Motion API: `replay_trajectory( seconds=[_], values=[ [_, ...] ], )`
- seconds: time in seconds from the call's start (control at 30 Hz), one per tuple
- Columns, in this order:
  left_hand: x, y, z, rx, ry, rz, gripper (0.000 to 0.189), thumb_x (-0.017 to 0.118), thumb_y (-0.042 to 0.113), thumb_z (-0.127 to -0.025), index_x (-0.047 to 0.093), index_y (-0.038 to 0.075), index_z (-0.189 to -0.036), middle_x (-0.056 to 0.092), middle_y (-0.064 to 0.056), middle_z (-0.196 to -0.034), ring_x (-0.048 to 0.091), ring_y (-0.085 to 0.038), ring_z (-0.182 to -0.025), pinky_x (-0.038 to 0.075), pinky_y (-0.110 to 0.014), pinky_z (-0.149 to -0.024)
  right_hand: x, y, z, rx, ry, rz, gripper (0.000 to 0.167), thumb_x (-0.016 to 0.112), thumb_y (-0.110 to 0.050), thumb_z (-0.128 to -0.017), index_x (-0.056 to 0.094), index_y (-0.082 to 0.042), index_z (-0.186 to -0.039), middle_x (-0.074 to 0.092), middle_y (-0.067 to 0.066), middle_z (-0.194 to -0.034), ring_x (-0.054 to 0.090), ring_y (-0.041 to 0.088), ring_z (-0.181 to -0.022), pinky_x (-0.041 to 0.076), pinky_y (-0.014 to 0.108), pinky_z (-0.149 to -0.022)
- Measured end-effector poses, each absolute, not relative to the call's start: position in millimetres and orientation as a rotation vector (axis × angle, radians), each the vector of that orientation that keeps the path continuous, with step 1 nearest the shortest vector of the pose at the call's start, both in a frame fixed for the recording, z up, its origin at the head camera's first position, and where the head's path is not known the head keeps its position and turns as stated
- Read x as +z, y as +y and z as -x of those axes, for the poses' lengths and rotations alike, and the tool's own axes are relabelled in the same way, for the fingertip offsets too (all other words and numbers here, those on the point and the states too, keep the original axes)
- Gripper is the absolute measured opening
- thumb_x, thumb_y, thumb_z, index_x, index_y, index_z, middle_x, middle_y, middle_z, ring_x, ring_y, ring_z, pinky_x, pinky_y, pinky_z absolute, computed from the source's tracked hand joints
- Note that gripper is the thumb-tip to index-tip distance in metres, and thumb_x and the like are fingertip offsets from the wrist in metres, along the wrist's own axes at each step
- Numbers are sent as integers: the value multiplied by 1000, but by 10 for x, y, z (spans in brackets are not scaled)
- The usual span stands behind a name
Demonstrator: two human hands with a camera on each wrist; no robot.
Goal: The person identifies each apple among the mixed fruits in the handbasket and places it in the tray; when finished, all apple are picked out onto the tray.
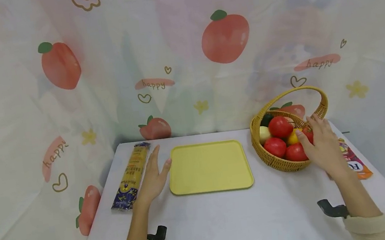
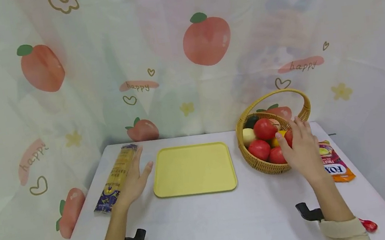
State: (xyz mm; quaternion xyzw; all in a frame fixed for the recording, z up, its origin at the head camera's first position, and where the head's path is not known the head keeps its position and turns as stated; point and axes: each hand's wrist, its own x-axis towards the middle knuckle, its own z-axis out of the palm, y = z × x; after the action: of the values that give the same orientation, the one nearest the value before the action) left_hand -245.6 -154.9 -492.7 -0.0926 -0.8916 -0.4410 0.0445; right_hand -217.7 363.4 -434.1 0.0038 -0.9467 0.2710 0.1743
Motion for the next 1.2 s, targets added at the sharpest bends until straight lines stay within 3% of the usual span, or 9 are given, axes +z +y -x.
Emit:
replay_trajectory(
  seconds=[0.1, 0.23, 0.6, 0.73, 0.83, 0.93, 1.03, 1.1, 1.2],
  values=[
    [-4968, -1560, 2454, -1448, -2680, 264, 79, 40, 61, -107, 9, 24, -169, 12, -6, -175, 10, -30, -161, 14, -56, -130, -4328, 3702, 2220, 828, -2666, -7, 72, 41, -40, -111, 20, 6, -162, 12, 32, -169, 1, 58, -153, 0, 83, -116],
    [-5037, -1580, 2449, -1587, -2590, 220, 76, 41, 59, -108, 12, 23, -169, 14, -6, -175, 12, -30, -160, 15, -57, -129, -4297, 3785, 2266, 880, -2660, 68, 71, 42, -38, -111, 22, 6, -161, 15, 33, -168, 14, 60, -150, 13, 81, -116],
    [-5266, -1518, 2488, -1957, -2411, 30, 68, 44, 46, -111, 19, 17, -168, 27, -12, -171, 26, -34, -156, 20, -55, -129, -4335, 4073, 2316, 1128, -2556, 438, 74, 53, -50, -105, 32, -10, -163, 30, 26, -166, 32, 54, -148, 35, 75, -112],
    [-5344, -1466, 2497, -2057, -2366, -19, 65, 42, 38, -112, 19, 13, -167, 28, -16, -169, 27, -35, -156, 22, -55, -128, -4356, 4180, 2341, 1244, -2557, 538, 76, 52, -56, -103, 32, -16, -165, 30, 18, -168, 38, 47, -147, 45, 51, -114],
    [-5389, -1441, 2500, -2194, -2282, -93, 63, 43, 34, -112, 20, 13, -167, 29, -16, -169, 27, -34, -156, 25, -55, -127, -4390, 4248, 2372, 1306, -2539, 628, 74, 54, -58, -102, 34, -24, -165, 35, 11, -168, 43, 35, -148, 50, 25, -108],
    [-5445, -1418, 2528, -2332, -2179, -182, 63, 47, 31, -111, 22, 15, -167, 30, -15, -169, 28, -33, -155, 29, -55, -125, -4423, 4314, 2399, 1430, -2446, 684, 68, 61, -52, -101, 40, -29, -162, 44, 2, -163, 59, 13, -127, 55, 10, -87],
    [-5504, -1401, 2537, -2384, -2137, -251, 64, 52, 27, -109, 26, 19, -166, 31, -13, -168, 31, -33, -154, 33, -52, -124, -4449, 4364, 2423, 1591, -2322, 726, 65, 69, -44, -99, 47, -30, -158, 57, -10, -151, 60, -8, -92, 54, 5, -66],
    [-5544, -1398, 2533, -2377, -2132, -251, 64, 54, 23, -108, 27, 19, -166, 32, -14, -168, 33, -35, -153, 34, -51, -124, -4461, 4376, 2434, 1650, -2283, 750, 68, 73, -44, -96, 49, -30, -157, 58, -9, -149, 57, -13, -78, 56, 9, -63],
    [-5581, -1404, 2503, -2345, -2128, -248, 64, 54, 16, -107, 28, 18, -165, 33, -16, -167, 34, -36, -152, 34, -49, -124, -4478, 4375, 2452, 1691, -2268, 807, 75, 79, -48, -89, 50, -30, -156, 57, -6, -149, 59, -13, -71, 58, 13, -60]
  ],
)
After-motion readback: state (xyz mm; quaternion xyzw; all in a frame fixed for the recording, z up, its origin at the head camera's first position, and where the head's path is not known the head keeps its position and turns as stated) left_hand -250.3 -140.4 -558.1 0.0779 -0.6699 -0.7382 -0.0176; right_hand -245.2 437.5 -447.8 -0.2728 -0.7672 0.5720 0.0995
